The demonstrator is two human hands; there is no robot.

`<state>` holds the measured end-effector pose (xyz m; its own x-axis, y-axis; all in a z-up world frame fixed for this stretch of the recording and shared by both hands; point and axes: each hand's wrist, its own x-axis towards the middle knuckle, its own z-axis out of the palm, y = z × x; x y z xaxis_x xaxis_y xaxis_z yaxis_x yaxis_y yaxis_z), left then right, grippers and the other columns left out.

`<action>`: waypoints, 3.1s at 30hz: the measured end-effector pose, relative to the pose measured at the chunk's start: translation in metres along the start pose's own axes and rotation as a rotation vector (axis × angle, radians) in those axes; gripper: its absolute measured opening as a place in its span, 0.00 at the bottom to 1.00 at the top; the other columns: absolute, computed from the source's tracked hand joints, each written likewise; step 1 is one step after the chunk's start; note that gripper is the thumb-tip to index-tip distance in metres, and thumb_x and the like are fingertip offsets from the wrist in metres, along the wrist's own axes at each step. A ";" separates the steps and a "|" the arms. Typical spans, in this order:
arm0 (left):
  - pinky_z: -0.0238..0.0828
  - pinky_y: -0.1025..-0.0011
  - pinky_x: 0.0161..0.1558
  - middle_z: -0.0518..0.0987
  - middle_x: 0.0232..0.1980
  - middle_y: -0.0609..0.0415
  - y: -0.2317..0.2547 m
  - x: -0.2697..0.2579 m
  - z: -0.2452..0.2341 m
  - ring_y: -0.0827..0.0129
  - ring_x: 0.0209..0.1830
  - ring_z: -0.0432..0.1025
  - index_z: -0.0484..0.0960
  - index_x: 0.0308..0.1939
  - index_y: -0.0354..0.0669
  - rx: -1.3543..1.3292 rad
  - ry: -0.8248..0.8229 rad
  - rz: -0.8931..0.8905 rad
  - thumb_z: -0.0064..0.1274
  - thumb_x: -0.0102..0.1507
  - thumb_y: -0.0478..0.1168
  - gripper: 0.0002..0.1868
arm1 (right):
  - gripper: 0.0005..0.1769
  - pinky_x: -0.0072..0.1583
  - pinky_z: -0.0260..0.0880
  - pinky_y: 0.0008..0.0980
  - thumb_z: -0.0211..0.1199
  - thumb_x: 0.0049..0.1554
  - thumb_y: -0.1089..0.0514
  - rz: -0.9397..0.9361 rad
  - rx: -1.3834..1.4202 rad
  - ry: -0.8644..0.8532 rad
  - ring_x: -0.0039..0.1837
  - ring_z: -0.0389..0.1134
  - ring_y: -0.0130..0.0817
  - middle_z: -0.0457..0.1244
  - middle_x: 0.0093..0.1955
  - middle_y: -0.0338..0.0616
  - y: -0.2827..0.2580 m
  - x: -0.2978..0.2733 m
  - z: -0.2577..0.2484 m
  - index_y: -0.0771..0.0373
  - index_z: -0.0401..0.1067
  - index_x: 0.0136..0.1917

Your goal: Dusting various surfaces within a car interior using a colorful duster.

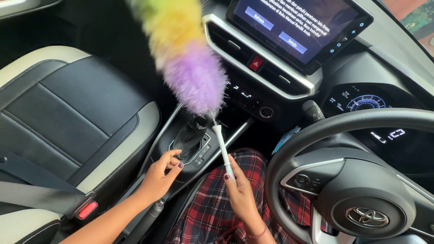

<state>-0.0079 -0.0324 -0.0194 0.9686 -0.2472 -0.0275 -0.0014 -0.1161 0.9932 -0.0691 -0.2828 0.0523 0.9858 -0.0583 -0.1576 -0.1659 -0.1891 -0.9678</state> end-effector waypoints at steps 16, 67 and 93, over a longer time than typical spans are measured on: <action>0.73 0.69 0.51 0.84 0.39 0.56 -0.004 -0.001 0.000 0.71 0.42 0.79 0.72 0.64 0.39 0.037 -0.012 0.001 0.51 0.65 0.41 0.24 | 0.35 0.40 0.56 0.19 0.55 0.63 0.65 0.039 -0.087 0.009 0.39 0.53 0.16 0.58 0.41 0.32 0.021 -0.013 -0.009 0.58 0.57 0.82; 0.74 0.69 0.50 0.84 0.40 0.56 -0.003 -0.007 0.009 0.70 0.42 0.79 0.74 0.62 0.40 0.124 -0.038 -0.021 0.52 0.64 0.42 0.22 | 0.31 0.70 0.62 0.37 0.54 0.61 0.68 -0.322 -0.364 0.275 0.74 0.63 0.45 0.61 0.74 0.60 0.086 -0.047 -0.045 0.64 0.58 0.78; 0.73 0.69 0.46 0.82 0.40 0.56 -0.001 -0.008 0.009 0.71 0.42 0.78 0.74 0.62 0.41 0.131 -0.057 -0.055 0.52 0.64 0.40 0.22 | 0.30 0.70 0.64 0.32 0.53 0.61 0.65 -0.106 -0.582 0.253 0.73 0.65 0.36 0.63 0.74 0.46 0.095 -0.047 -0.068 0.57 0.62 0.76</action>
<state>-0.0180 -0.0390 -0.0212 0.9524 -0.2908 -0.0913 0.0149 -0.2549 0.9669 -0.1325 -0.3647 -0.0187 0.9727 -0.2260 0.0534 -0.1251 -0.7037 -0.6994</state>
